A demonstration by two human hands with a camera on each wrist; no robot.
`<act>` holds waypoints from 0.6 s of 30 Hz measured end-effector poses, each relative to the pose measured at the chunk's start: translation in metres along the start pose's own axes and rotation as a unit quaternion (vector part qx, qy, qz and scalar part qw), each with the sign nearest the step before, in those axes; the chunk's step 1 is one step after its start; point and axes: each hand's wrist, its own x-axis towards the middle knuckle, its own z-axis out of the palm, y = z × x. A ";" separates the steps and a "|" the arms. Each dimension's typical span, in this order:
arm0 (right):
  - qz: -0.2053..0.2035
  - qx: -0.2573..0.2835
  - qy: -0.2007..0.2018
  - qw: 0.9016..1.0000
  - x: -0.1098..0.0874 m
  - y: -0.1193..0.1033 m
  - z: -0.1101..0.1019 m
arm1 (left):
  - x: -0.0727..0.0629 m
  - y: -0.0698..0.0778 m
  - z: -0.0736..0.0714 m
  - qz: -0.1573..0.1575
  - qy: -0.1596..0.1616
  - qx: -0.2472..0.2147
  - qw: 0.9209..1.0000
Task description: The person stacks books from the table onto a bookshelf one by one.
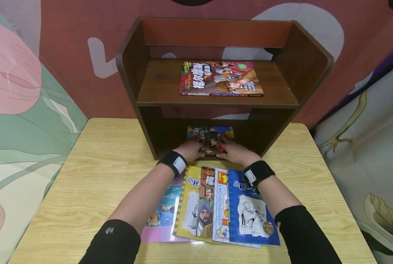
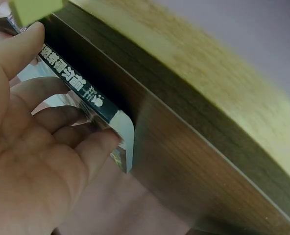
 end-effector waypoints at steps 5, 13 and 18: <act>0.013 0.004 -0.017 1.000 0.004 -0.001 -0.004 | 0.007 -0.003 0.002 0.005 0.002 0.006 1.000; 0.031 0.030 -0.017 0.999 0.010 0.001 -0.007 | 0.013 -0.003 0.000 -0.002 0.005 -0.008 1.000; 0.027 0.052 -0.016 0.998 0.014 0.003 -0.011 | 0.016 -0.004 -0.001 -0.006 0.012 -0.003 1.000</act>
